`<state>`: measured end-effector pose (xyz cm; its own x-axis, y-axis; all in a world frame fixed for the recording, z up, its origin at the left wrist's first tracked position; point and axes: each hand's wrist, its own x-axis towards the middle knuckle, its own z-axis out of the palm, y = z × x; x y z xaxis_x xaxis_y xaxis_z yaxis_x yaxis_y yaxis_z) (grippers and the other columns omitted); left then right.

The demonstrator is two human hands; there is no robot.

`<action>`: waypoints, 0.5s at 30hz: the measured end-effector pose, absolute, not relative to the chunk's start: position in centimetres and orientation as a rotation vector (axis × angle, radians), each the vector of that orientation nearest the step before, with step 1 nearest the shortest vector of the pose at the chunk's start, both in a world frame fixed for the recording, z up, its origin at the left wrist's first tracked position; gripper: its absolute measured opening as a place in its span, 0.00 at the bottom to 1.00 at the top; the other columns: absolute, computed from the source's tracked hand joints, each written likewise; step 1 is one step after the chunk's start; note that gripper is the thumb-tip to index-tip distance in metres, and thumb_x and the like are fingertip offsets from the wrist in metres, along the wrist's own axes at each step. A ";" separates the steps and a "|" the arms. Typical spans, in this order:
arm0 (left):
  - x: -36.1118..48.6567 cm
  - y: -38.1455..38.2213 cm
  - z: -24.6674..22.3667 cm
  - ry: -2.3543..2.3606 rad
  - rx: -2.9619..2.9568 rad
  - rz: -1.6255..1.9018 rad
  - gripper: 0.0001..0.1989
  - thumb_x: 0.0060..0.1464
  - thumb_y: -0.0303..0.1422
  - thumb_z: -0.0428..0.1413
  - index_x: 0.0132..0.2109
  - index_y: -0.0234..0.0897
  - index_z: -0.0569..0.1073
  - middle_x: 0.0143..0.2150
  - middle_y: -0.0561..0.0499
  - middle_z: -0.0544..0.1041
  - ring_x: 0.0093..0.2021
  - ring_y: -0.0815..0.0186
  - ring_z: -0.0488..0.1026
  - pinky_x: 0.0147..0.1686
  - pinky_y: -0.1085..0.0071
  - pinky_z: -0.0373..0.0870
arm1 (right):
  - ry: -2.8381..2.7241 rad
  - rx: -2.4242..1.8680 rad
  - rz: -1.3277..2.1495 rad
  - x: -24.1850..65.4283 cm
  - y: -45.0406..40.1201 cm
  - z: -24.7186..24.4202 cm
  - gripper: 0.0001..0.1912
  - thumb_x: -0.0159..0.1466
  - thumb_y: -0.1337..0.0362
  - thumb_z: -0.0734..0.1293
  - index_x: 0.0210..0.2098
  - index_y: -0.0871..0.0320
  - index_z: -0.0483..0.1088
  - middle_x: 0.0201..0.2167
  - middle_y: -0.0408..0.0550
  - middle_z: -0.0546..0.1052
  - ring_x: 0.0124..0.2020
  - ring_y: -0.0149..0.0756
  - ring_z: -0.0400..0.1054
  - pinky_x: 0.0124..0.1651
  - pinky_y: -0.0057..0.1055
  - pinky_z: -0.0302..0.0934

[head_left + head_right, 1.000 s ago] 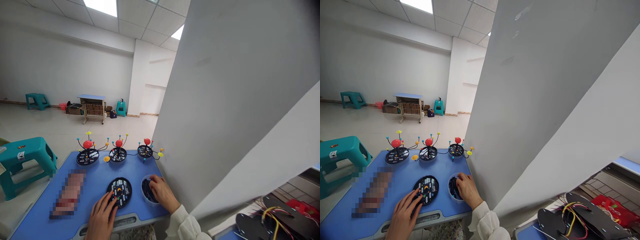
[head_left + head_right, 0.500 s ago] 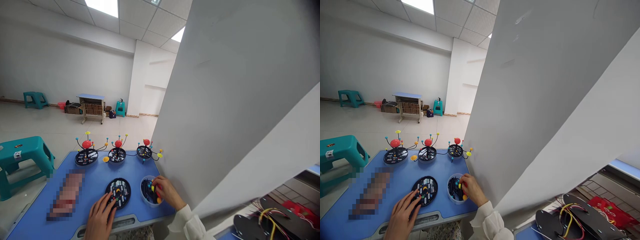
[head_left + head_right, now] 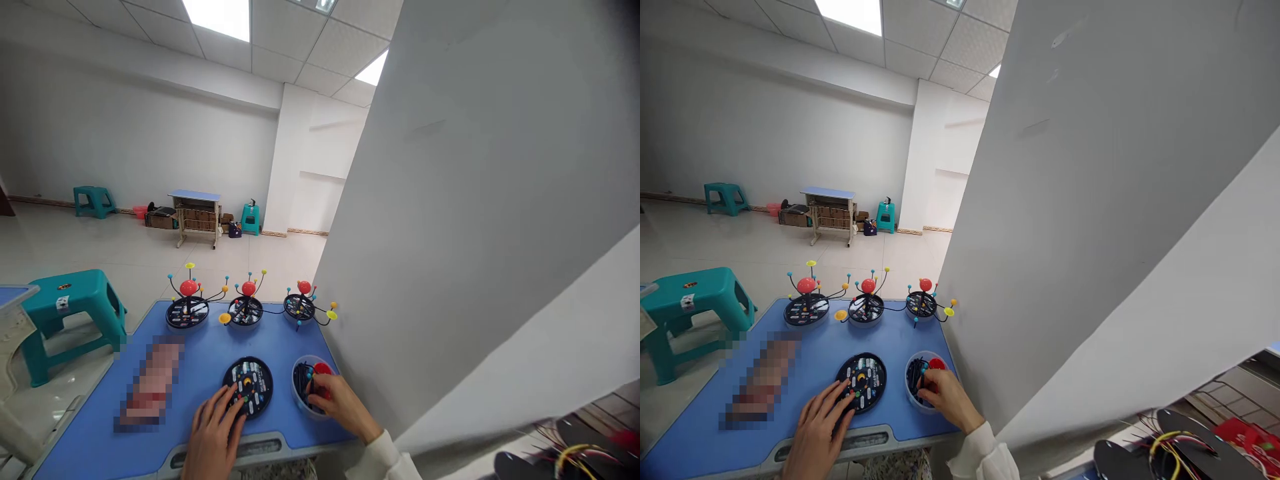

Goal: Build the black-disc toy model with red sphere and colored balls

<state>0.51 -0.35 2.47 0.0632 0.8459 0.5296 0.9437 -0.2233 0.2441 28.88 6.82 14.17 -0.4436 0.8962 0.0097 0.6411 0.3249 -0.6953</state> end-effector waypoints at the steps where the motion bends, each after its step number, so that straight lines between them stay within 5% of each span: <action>1: 0.6 -0.3 2.6 -1.847 -2.166 -0.874 0.16 0.61 0.43 0.50 0.53 0.53 0.75 0.57 0.55 0.76 0.56 0.53 0.71 0.49 0.57 0.71 | -2.193 -1.380 0.832 28.5 6.7 14.3 0.05 0.58 0.64 0.65 0.25 0.55 0.69 0.20 0.40 0.72 0.23 0.34 0.67 0.28 0.28 0.59; 7: 1.1 -0.2 3.7 -1.919 -2.215 -0.822 0.21 0.60 0.46 0.51 0.59 0.51 0.71 0.59 0.51 0.75 0.58 0.49 0.68 0.52 0.50 0.66 | -1.772 -1.231 0.878 22.4 6.6 13.3 0.12 0.68 0.55 0.57 0.36 0.54 0.66 0.32 0.49 0.79 0.30 0.39 0.75 0.36 0.33 0.68; 15: 2.0 -0.4 4.5 -1.957 -2.191 -0.822 0.17 0.60 0.39 0.52 0.55 0.52 0.73 0.59 0.51 0.74 0.59 0.47 0.66 0.54 0.43 0.61 | -2.052 -1.259 0.743 16.1 7.6 10.2 0.04 0.64 0.66 0.61 0.36 0.54 0.67 0.30 0.45 0.80 0.32 0.41 0.76 0.33 0.30 0.62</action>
